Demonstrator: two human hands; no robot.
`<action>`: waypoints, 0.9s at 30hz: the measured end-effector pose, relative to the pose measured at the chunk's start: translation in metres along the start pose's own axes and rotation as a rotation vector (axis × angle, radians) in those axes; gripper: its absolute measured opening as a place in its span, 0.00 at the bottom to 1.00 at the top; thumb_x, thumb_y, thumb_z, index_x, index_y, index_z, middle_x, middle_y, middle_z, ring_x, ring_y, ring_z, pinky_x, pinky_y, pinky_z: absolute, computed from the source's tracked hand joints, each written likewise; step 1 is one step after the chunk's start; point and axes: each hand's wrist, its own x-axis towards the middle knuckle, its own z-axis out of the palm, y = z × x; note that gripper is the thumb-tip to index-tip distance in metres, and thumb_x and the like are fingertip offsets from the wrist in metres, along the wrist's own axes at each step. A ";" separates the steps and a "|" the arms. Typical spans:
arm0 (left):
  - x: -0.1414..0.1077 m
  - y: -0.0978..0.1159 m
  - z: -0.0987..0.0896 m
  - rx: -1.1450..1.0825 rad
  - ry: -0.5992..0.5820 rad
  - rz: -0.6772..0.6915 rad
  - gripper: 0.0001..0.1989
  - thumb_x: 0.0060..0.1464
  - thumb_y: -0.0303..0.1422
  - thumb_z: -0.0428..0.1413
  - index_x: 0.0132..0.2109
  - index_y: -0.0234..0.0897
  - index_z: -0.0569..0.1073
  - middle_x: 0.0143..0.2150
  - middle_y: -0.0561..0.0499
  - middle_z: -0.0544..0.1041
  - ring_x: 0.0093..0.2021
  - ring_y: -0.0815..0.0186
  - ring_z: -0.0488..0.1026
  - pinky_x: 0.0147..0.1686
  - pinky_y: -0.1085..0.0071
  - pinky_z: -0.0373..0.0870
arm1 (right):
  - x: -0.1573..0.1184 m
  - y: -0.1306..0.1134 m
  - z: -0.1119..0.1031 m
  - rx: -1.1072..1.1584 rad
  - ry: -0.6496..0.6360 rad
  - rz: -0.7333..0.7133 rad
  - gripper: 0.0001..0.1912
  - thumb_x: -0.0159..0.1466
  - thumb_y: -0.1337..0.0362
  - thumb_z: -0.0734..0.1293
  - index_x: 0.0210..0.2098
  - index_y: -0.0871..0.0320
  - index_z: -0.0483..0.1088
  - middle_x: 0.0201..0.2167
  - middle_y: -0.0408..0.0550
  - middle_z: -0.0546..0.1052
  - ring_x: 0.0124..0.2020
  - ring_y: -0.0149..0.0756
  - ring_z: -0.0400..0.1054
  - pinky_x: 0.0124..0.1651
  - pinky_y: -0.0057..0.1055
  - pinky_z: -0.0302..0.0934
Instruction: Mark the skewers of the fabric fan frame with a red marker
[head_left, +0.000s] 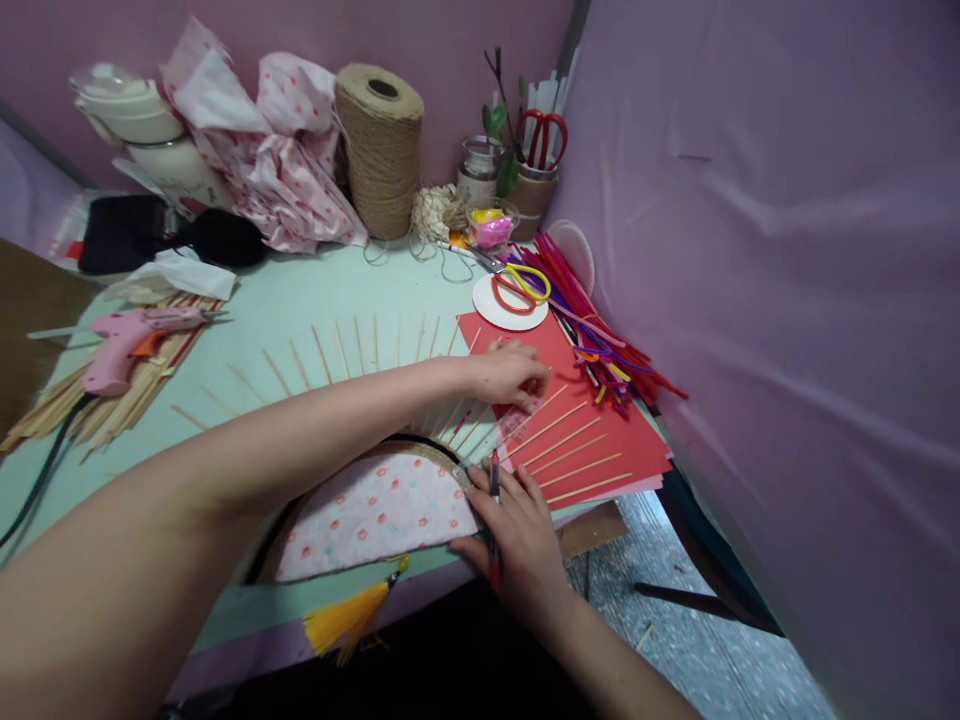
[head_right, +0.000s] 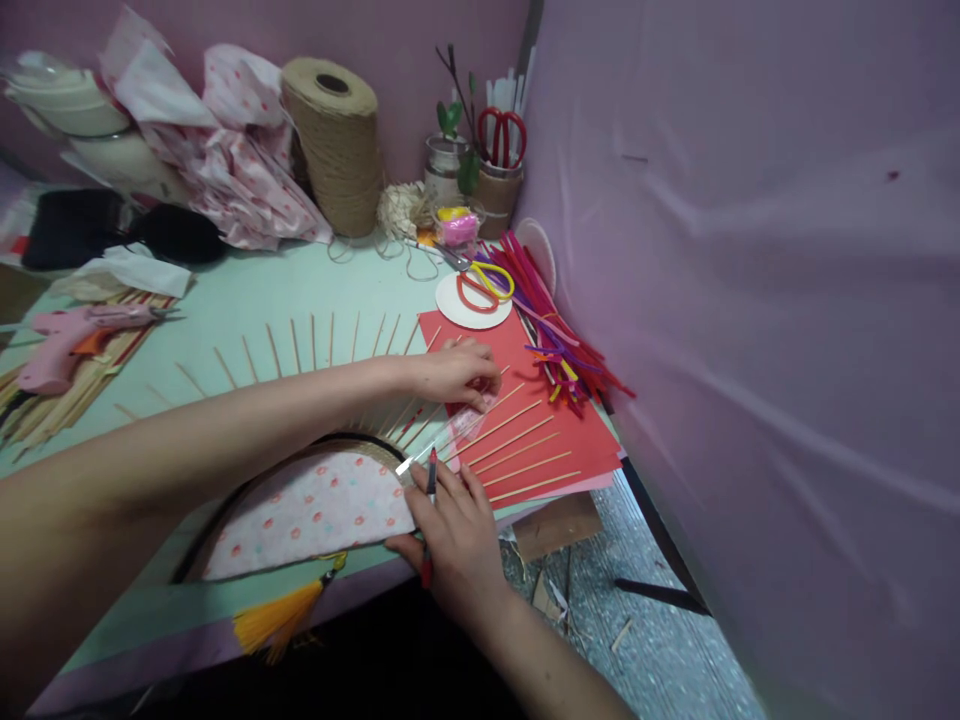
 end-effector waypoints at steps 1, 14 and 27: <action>0.000 -0.001 0.001 -0.003 0.002 0.007 0.12 0.54 0.39 0.60 0.44 0.40 0.75 0.48 0.47 0.72 0.52 0.57 0.65 0.48 0.63 0.55 | 0.000 0.000 0.000 0.000 0.000 0.000 0.22 0.67 0.51 0.65 0.55 0.58 0.67 0.53 0.57 0.77 0.58 0.48 0.69 0.60 0.50 0.63; 0.003 -0.005 0.009 -0.036 0.033 0.036 0.13 0.54 0.40 0.61 0.45 0.41 0.76 0.47 0.47 0.71 0.50 0.56 0.63 0.48 0.61 0.54 | -0.001 0.000 0.002 0.018 0.040 -0.005 0.22 0.67 0.51 0.65 0.52 0.60 0.67 0.53 0.58 0.77 0.59 0.45 0.68 0.62 0.48 0.60; 0.000 -0.007 0.012 -0.020 0.065 0.050 0.12 0.55 0.40 0.60 0.45 0.41 0.75 0.48 0.48 0.71 0.52 0.56 0.63 0.50 0.60 0.53 | 0.002 0.003 -0.013 0.167 0.020 0.001 0.21 0.68 0.57 0.65 0.57 0.58 0.63 0.54 0.57 0.76 0.59 0.45 0.68 0.60 0.49 0.63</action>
